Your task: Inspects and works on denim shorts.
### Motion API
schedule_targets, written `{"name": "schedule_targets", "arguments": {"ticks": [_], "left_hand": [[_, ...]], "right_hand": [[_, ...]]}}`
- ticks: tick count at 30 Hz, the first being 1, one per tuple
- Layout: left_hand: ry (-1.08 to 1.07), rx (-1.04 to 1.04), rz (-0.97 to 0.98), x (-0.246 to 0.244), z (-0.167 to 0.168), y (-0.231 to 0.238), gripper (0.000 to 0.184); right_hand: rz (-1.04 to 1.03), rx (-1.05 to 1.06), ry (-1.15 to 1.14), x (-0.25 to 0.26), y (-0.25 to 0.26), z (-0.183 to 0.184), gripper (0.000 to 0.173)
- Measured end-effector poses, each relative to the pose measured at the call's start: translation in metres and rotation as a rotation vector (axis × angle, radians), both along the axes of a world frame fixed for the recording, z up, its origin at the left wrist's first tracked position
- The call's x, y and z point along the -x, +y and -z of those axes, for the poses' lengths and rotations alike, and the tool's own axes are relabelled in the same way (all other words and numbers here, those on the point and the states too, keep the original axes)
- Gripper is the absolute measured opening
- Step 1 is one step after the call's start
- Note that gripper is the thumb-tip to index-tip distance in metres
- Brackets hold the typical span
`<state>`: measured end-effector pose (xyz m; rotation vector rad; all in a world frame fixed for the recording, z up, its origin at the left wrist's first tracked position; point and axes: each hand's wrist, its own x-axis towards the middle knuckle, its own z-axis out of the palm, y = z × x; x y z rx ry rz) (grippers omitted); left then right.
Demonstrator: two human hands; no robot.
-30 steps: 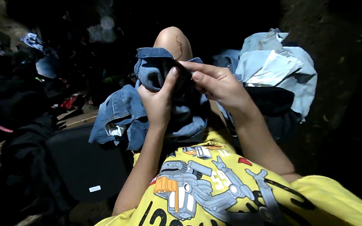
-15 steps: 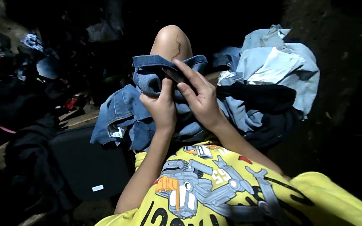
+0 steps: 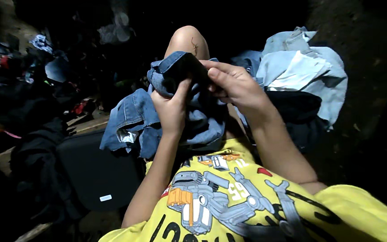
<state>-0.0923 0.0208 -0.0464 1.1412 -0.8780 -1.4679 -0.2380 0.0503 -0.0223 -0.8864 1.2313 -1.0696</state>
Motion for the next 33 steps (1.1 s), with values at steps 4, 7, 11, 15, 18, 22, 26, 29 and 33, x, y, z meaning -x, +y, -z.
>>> {"name": "schedule_targets", "arguments": {"ticks": [4, 7, 11, 15, 18, 22, 26, 29, 33], "left_hand": [[-0.012, -0.060, 0.079, -0.003, -0.005, -0.004, 0.022], [-0.023, -0.095, 0.035, -0.002, -0.006, -0.005, 0.017], [0.040, -0.123, -0.033, 0.002, -0.009, -0.006, 0.010], [-0.006, -0.073, -0.077, 0.007, -0.006, -0.003, 0.010], [-0.032, -0.029, -0.083, 0.008, -0.002, -0.001, 0.014], [-0.063, -0.003, -0.080, 0.009, 0.000, 0.001, 0.013], [-0.064, 0.019, -0.051, 0.005, 0.000, -0.001, 0.015], [-0.078, 0.054, -0.004, 0.003, 0.002, -0.004, 0.015], [-0.066, 0.000, -0.012, 0.006, -0.002, -0.004, 0.016]], "right_hand": [[0.042, 0.129, 0.180, -0.006, -0.003, 0.001, 0.031], [0.017, 0.185, 0.574, -0.020, 0.008, 0.004, 0.038], [0.094, 0.229, 0.822, -0.041, 0.021, 0.016, 0.044], [0.122, 0.243, 0.803, -0.043, 0.024, 0.023, 0.045], [0.101, 0.220, 0.730, -0.043, 0.021, 0.018, 0.048], [0.134, 0.241, 0.650, -0.041, 0.013, 0.019, 0.042], [0.076, 0.143, 0.198, -0.018, 0.002, 0.008, 0.035], [0.042, 0.069, 0.093, -0.006, -0.003, -0.004, 0.034], [0.070, 0.128, 0.403, -0.018, 0.008, -0.007, 0.039]]}}
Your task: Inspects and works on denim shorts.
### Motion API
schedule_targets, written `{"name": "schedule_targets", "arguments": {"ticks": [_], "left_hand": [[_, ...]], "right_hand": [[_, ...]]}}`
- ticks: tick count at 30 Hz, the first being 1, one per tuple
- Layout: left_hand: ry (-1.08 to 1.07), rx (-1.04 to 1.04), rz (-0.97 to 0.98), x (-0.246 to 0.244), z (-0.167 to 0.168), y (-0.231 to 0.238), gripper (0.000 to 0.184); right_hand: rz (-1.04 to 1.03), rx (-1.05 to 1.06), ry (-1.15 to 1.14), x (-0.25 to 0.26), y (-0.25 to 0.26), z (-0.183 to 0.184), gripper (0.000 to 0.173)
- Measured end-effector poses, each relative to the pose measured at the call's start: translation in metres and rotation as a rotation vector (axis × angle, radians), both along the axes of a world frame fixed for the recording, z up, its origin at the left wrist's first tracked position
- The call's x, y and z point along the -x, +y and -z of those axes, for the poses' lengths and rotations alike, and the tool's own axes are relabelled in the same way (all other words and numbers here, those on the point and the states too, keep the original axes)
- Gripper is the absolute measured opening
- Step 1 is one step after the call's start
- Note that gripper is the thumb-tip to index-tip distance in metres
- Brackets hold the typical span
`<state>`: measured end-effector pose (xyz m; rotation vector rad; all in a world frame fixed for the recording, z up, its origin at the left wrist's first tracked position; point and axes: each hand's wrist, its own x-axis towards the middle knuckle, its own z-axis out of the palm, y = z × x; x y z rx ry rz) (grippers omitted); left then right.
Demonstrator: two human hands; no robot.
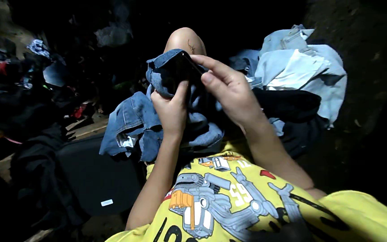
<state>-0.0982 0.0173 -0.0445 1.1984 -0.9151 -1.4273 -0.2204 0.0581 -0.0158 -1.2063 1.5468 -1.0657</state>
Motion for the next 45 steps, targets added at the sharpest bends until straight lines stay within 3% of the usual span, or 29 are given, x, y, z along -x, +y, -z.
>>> {"name": "schedule_targets", "arguments": {"ticks": [3, 7, 33, 38, 41, 45], "left_hand": [[0.043, -0.073, -0.046, 0.003, -0.005, 0.000, 0.016], [0.097, -0.116, -0.080, 0.004, -0.007, 0.000, 0.015], [0.189, -0.008, -0.189, 0.008, 0.000, 0.015, 0.017], [0.192, 0.009, -0.173, 0.010, 0.002, 0.017, 0.017], [0.165, -0.014, -0.155, 0.008, 0.000, 0.016, 0.016], [0.156, -0.036, -0.091, 0.001, -0.002, 0.009, 0.020]], "right_hand": [[0.087, 0.087, 0.264, -0.021, 0.009, 0.013, 0.048], [0.116, 0.114, 0.396, -0.029, 0.012, 0.022, 0.050], [0.126, 0.166, 0.370, -0.035, 0.011, 0.026, 0.053], [0.127, 0.204, 0.417, -0.031, 0.015, 0.032, 0.045], [0.127, 0.211, 0.341, -0.030, 0.009, 0.028, 0.040], [0.042, 0.078, -0.182, -0.009, 0.003, 0.017, 0.034]]}}
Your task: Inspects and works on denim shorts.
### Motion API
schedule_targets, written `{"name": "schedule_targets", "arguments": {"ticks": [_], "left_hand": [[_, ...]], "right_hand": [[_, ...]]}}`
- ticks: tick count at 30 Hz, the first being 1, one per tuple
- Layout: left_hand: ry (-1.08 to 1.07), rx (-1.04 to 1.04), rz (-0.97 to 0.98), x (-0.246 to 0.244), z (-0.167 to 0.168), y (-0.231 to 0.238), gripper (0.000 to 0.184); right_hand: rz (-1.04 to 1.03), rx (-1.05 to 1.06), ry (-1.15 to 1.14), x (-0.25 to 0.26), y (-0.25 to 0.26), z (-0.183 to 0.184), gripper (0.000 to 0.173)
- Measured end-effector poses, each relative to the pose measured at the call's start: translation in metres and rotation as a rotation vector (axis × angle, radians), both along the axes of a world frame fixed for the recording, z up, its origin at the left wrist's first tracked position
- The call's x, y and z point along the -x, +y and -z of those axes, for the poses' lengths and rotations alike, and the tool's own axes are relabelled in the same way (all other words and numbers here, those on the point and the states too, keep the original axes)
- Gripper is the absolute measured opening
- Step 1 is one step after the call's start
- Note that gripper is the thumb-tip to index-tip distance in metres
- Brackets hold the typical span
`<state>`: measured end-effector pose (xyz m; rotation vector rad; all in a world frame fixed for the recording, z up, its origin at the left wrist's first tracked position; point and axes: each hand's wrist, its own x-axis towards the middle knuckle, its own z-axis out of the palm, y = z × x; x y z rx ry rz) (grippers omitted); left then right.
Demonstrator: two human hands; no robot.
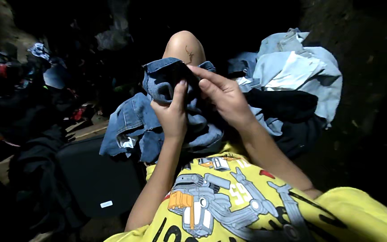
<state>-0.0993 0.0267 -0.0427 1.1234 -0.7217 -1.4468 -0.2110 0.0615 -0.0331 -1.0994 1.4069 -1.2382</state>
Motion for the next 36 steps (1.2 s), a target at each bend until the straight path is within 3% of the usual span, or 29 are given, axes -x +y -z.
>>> {"name": "schedule_targets", "arguments": {"ticks": [4, 7, 10, 14, 18, 22, 31, 36], "left_hand": [[-0.007, -0.011, 0.038, -0.002, -0.001, -0.001, 0.022], [-0.024, -0.031, 0.059, -0.005, -0.003, -0.004, 0.024], [-0.007, -0.060, 0.088, -0.007, -0.004, -0.007, 0.022], [-0.009, -0.109, 0.108, -0.008, -0.007, -0.010, 0.020], [-0.047, -0.095, 0.067, -0.004, -0.007, -0.009, 0.013], [-0.028, -0.090, 0.040, -0.003, -0.006, -0.007, 0.013], [-0.016, -0.080, -0.028, 0.001, -0.008, -0.004, 0.017], [-0.011, -0.069, 0.058, 0.001, -0.004, -0.001, 0.023]], "right_hand": [[-0.080, -0.233, -0.321, 0.020, -0.006, -0.013, 0.032], [-0.102, -0.282, -0.387, 0.026, -0.010, -0.015, 0.032], [-0.097, -0.133, -0.177, 0.016, -0.008, -0.013, 0.033], [-0.019, -0.031, 0.351, -0.002, 0.006, -0.010, 0.046], [0.062, 0.024, 0.567, -0.018, 0.017, 0.005, 0.053], [0.128, 0.052, 0.645, -0.019, 0.017, 0.014, 0.050], [0.078, 0.067, 0.542, -0.018, 0.013, 0.016, 0.049], [0.103, 0.087, 0.576, -0.014, 0.007, 0.012, 0.042]]}}
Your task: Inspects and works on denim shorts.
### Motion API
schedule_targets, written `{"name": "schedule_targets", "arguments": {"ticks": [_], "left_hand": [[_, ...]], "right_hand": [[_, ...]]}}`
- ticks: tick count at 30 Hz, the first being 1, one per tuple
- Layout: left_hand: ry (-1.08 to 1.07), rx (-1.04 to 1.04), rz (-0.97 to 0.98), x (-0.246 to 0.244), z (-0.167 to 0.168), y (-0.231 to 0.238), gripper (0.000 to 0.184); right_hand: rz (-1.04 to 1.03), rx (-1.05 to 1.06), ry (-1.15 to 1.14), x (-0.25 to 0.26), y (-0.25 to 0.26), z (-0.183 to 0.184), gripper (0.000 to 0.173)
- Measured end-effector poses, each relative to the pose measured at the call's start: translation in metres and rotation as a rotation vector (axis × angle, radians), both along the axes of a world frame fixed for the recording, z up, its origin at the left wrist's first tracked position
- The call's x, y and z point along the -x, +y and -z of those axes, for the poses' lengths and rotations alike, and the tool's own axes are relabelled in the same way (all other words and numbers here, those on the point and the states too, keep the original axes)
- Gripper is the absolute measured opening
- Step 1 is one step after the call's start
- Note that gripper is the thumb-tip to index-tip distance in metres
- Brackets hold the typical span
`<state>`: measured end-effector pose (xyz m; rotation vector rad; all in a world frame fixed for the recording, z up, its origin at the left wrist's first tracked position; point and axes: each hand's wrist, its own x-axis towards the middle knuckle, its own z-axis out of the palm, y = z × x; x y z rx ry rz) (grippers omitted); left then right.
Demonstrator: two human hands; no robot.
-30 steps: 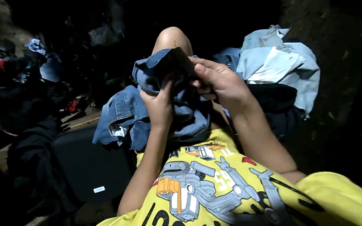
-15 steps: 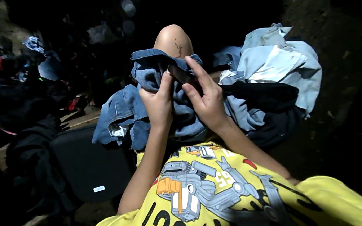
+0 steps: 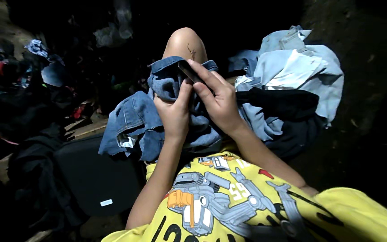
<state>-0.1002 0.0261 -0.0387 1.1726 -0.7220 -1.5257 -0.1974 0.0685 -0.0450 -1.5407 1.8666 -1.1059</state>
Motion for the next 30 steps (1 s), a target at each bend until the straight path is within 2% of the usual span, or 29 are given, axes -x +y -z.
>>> {"name": "schedule_targets", "arguments": {"ticks": [2, 6, 9, 12, 14, 16, 19, 25, 30], "left_hand": [[-0.001, 0.002, 0.006, -0.003, 0.000, -0.002, 0.022], [-0.030, 0.011, 0.066, -0.011, 0.000, -0.008, 0.023], [-0.044, 0.064, 0.146, -0.016, 0.002, -0.013, 0.026], [-0.047, 0.066, 0.170, -0.015, 0.002, -0.015, 0.023], [-0.055, 0.034, 0.142, -0.012, 0.001, -0.015, 0.019], [-0.057, 0.008, 0.093, -0.009, -0.002, -0.013, 0.017], [-0.079, -0.009, 0.033, -0.004, -0.005, -0.012, 0.019], [-0.053, 0.016, 0.006, -0.003, -0.002, -0.007, 0.018], [-0.051, 0.034, -0.056, 0.003, 0.002, -0.001, 0.024]], "right_hand": [[-0.025, -0.033, -0.149, 0.005, -0.004, -0.003, 0.038], [-0.115, -0.264, -0.785, 0.030, -0.018, -0.019, 0.031], [-0.182, -0.375, -0.911, 0.044, -0.023, -0.026, 0.031], [-0.205, -0.299, -0.847, 0.040, -0.026, -0.027, 0.032], [-0.201, -0.191, -0.609, 0.033, -0.021, -0.023, 0.034], [-0.184, -0.169, -0.312, 0.024, -0.008, -0.021, 0.044], [-0.073, -0.109, -0.090, 0.007, 0.003, -0.011, 0.051], [0.041, -0.011, 0.075, 0.001, 0.013, 0.005, 0.048], [0.010, -0.023, -0.002, -0.005, -0.001, -0.004, 0.049]]}}
